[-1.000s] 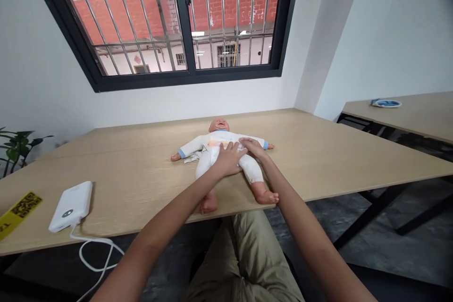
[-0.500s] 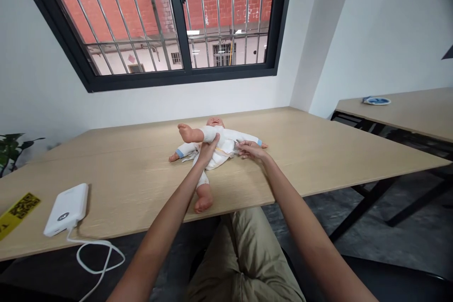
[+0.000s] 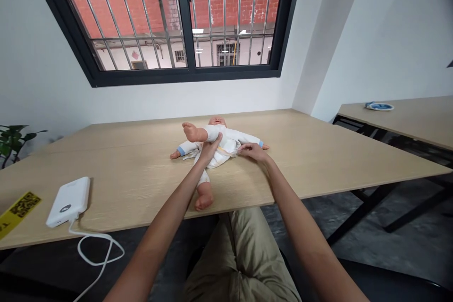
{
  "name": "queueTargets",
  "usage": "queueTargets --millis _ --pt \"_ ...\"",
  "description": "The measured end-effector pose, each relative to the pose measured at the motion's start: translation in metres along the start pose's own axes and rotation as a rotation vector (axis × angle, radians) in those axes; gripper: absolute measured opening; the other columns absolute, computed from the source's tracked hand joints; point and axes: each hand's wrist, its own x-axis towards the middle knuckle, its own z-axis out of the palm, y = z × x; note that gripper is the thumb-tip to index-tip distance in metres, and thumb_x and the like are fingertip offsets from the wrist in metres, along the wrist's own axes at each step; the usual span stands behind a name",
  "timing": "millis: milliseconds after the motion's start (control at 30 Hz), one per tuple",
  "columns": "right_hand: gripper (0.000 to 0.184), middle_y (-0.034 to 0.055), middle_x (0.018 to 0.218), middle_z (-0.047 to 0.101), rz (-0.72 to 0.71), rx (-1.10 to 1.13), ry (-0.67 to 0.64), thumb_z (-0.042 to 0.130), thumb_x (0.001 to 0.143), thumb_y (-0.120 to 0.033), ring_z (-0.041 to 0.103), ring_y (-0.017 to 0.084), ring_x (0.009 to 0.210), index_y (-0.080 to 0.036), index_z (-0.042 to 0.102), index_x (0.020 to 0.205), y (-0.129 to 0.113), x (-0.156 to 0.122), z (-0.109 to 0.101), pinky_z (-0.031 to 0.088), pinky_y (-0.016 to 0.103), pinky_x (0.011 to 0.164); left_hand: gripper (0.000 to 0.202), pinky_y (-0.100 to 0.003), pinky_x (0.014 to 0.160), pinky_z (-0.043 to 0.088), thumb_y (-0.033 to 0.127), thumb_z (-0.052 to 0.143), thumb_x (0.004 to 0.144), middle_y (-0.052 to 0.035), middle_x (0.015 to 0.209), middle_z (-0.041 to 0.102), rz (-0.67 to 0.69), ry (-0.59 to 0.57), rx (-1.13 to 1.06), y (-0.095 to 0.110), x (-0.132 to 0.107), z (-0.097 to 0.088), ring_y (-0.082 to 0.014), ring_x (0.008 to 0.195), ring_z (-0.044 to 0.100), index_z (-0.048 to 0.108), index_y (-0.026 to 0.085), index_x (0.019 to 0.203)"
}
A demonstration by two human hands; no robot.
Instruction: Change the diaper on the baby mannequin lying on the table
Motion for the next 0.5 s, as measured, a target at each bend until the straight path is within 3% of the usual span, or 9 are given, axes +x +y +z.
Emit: queueTargets --millis 167,367,500 --pt "0.030 0.0037 0.077 0.067 -0.047 0.121 0.124 0.075 0.062 -0.041 0.059 0.016 0.073 -0.017 0.063 0.076 0.008 0.007 -0.004 0.047 0.030 0.073 0.050 -0.034 0.117 0.032 0.048 0.058 0.090 -0.0095 0.140 0.057 0.024 -0.019 0.037 0.002 -0.001 0.000 -0.0226 0.136 0.046 0.056 0.017 0.129" --pt "0.045 0.0033 0.082 0.067 -0.077 0.290 0.176 0.079 0.061 -0.051 0.062 0.017 0.077 -0.020 0.056 0.084 0.014 0.012 -0.010 0.051 0.032 0.079 0.051 -0.035 0.116 0.033 0.046 0.058 0.091 -0.0112 0.138 0.058 0.043 -0.046 0.075 0.001 -0.004 0.000 -0.0229 0.132 0.050 0.054 0.016 0.131" --pt "0.047 0.0048 0.089 0.067 -0.184 0.261 0.174 0.076 0.066 -0.058 0.062 0.019 0.084 -0.021 0.056 0.087 0.003 0.009 -0.008 0.051 0.034 0.080 0.047 -0.044 0.114 0.035 0.045 0.059 0.090 -0.0118 0.136 0.057 0.058 -0.126 0.185 0.001 -0.009 0.002 -0.0252 0.130 0.050 0.056 0.019 0.129"
